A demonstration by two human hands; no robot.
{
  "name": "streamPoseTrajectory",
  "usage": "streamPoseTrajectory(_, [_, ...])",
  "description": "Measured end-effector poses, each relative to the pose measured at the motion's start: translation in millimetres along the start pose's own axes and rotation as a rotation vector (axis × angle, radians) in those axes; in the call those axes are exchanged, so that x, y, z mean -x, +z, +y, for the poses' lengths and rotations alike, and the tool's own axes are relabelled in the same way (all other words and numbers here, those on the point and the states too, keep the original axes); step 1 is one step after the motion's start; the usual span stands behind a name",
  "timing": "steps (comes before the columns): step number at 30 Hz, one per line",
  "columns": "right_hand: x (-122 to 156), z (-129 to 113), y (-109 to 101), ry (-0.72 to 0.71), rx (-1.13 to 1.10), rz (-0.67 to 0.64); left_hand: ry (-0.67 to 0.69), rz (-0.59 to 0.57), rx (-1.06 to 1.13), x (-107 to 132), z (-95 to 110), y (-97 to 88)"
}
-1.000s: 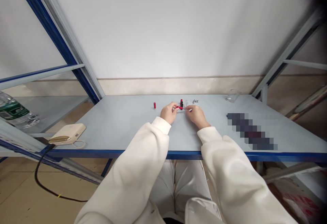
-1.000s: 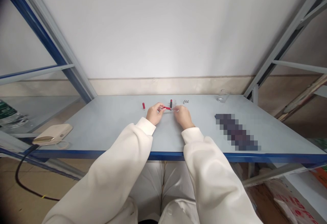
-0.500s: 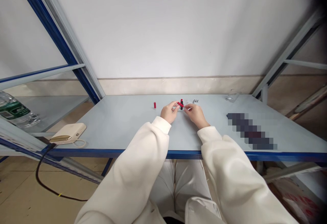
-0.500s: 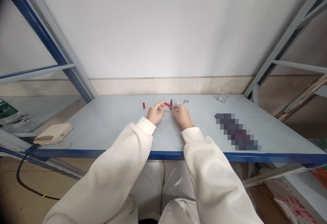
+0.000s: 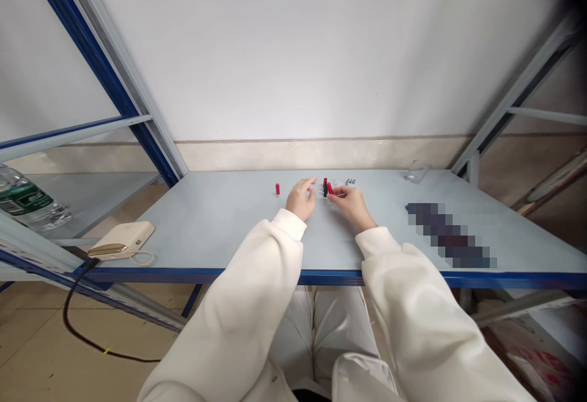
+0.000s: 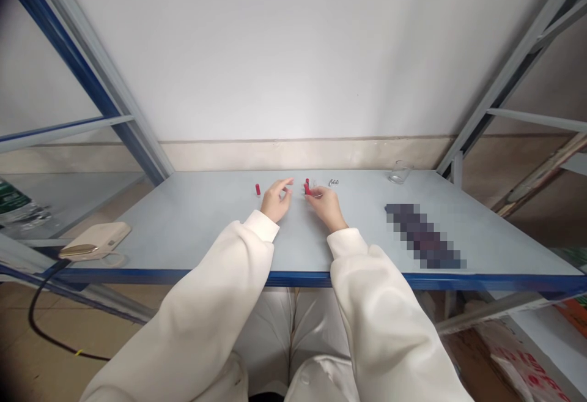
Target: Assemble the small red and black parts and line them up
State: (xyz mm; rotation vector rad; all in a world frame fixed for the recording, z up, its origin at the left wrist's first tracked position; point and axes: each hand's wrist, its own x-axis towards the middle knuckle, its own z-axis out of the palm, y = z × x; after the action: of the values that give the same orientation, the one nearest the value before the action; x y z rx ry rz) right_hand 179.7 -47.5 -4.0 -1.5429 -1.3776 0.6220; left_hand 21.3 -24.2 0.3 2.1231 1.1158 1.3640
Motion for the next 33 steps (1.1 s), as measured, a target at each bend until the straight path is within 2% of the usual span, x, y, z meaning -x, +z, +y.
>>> streamPoseTrajectory(3, [-2.1,0.0,4.1,0.06,-0.156,-0.033,-0.166,0.295,0.145,-9.4,-2.6,-12.3])
streamPoseTrajectory(6, [-3.2,-8.6,14.5,0.07,-0.314,-0.099,-0.384,0.551,0.419,-17.4,-10.8,-28.7])
streamPoseTrajectory(10, [-10.1,-26.0,37.7,0.06,-0.312,-0.196,-0.67,0.737,0.65,-20.3,-22.9,-47.5])
streamPoseTrajectory(14, [-23.4,-37.0,66.8,0.074,-0.077,-0.229,-0.801,0.772,0.744,-18.5,-29.4,-53.5])
streamPoseTrajectory(17, [-30.7,-41.5,87.9,0.019,0.146,-0.243,-0.818,0.781,0.768,-18.0,-31.7,-53.3])
streamPoseTrajectory(21, [-35.3,-43.8,109.2,-0.071,0.298,-0.273,-0.817,0.761,0.748,-17.9,-34.4,-53.4])
streamPoseTrajectory(26, [-39.1,-40.7,121.9,-0.129,0.392,-0.283,-0.818,0.735,0.741,-17.4,-35.2,-53.3])
streamPoseTrajectory(33, [-40.7,-38.5,124.1,-0.12,0.418,-0.302,-0.829,0.756,0.777,-17.6,-31.5,-51.9])
